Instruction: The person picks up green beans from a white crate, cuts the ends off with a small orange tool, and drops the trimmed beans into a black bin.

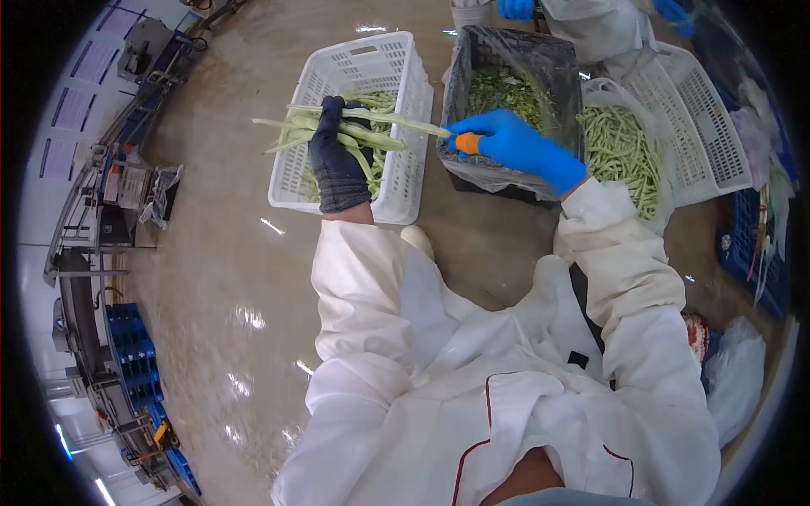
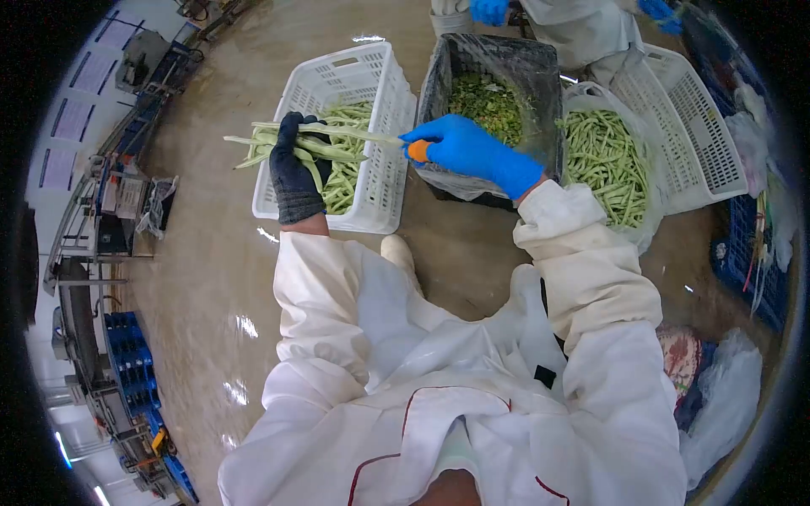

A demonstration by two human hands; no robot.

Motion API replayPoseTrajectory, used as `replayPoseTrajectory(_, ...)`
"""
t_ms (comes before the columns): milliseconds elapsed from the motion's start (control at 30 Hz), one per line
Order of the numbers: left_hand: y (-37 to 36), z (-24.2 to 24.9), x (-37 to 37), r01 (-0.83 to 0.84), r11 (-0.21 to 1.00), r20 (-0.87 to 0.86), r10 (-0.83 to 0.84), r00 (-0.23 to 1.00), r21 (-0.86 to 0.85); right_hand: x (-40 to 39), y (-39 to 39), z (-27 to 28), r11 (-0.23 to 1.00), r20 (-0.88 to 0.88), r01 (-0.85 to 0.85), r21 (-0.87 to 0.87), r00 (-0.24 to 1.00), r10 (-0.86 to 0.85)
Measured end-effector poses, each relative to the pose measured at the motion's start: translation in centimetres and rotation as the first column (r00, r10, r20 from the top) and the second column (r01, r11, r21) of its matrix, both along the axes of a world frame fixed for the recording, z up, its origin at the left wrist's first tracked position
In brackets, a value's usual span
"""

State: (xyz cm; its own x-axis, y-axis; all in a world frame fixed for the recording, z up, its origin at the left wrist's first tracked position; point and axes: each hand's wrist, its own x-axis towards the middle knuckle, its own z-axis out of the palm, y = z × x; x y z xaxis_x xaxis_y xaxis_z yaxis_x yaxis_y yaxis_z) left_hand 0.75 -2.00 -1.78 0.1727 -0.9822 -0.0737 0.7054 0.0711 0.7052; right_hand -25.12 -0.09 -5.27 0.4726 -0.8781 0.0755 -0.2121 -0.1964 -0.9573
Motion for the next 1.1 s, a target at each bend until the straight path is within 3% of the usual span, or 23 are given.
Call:
replayPoseTrajectory(100, 0.1, -0.2, -0.1, 0.073, 0.996, -0.01, -0.073, 0.997, -0.058, 0.1, 0.4, 0.2, 1.0, -0.029, -0.018, 0.0, 0.999, 0.018)
replayPoseTrajectory(167, 0.1, -0.2, -0.4, 0.01, 1.0, 0.083, -0.011, 0.996, 0.011, 0.0, 0.8, 0.1, 0.999, -0.013, -0.025, -0.041, 1.0, 0.024)
replayPoseTrajectory(267, 0.0, -0.5, -0.3, 0.0, 0.999, 0.255, -0.011, 0.967, 0.044, 0.0, 2.1, 0.7, 0.967, -0.085, -0.059, -0.248, 0.996, 0.039)
replayPoseTrajectory(367, 0.4, 0.1, -0.8, 0.094, 0.989, 0.358, -0.13, 0.925, 0.115, 1.4, 3.3, -0.6, 0.792, -0.127, -0.209, -0.574, 0.978, 0.167)
replayPoseTrajectory(467, 1.2, 0.9, -2.0, 0.235, 0.95, 0.461, -0.305, 0.834, 0.204, 1.8, 4.2, -0.7, 0.676, -0.379, -0.447, -0.586, 0.889, 0.259)
replayPoseTrajectory(533, 2.1, 1.1, -3.1, 0.349, 0.907, 0.581, -0.419, 0.698, 0.234, 1.0, 3.9, 0.6, 0.702, -0.502, -0.406, -0.586, 0.861, 0.079)
replayPoseTrajectory(567, 1.7, -0.2, -3.2, 0.435, 0.879, 0.563, -0.464, 0.684, 0.196, 0.5, 3.4, 1.1, 0.711, -0.559, -0.386, -0.588, 0.829, -0.012)
replayPoseTrajectory(600, 2.2, -0.6, -3.9, 0.465, 0.865, 0.592, -0.477, 0.65, 0.187, 0.0, 2.6, 0.9, 0.668, -0.492, -0.299, -0.681, 0.863, -0.115)
replayPoseTrajectory(700, 3.1, -0.4, -4.8, 0.476, 0.802, 0.789, -0.534, 0.305, 0.359, -2.3, -0.2, 0.7, 0.479, -0.185, 0.039, -0.877, 0.892, -0.412)
replayPoseTrajectory(733, 3.1, -0.6, -4.7, 0.479, 0.804, 0.799, -0.526, 0.293, 0.353, -3.3, -0.8, 1.1, 0.4, -0.038, 0.197, -0.895, 0.86, -0.508)
replayPoseTrajectory(800, 3.0, -1.0, -4.2, 0.479, 0.809, 0.82, -0.505, 0.269, 0.341, -5.9, -2.6, 1.4, 0.514, 0.126, 0.466, -0.72, 0.816, -0.564)
replayPoseTrajectory(833, 2.3, -1.3, -3.5, 0.397, 0.855, 0.869, -0.443, 0.221, 0.335, -7.1, -2.8, 1.6, 0.499, 0.147, 0.534, -0.682, 0.769, -0.622)
replayPoseTrajectory(900, 0.3, -1.9, -0.9, 0.186, 0.951, 0.922, -0.29, 0.257, 0.247, -9.0, -3.4, 1.8, 0.459, 0.18, 0.656, -0.599, 0.668, -0.722)
replayPoseTrajectory(933, -0.8, -2.3, 0.8, 0.073, 0.978, 0.943, -0.209, 0.259, 0.197, -9.7, -3.7, 1.3, 0.473, 0.161, 0.634, -0.612, 0.685, -0.71)
replayPoseTrajectory(1000, -2.7, -2.7, 4.9, -0.184, 0.974, 0.99, 0.138, 0.02, -0.132, -10.7, -4.3, -0.1, 0.502, 0.127, 0.589, -0.633, 0.719, -0.683)
replayPoseTrajectory(1033, -2.9, -2.9, 6.2, -0.296, 0.94, 0.985, 0.154, -0.075, -0.169, -11.0, -4.3, -0.6, 0.598, -0.003, 0.554, -0.579, 0.733, -0.681)
replayPoseTrajectory(1100, -3.2, -3.5, 8.4, -0.49, 0.83, 0.953, 0.151, -0.263, -0.267, -11.3, -5.1, -3.7, 0.53, -0.175, 0.469, -0.706, 0.609, -0.773)
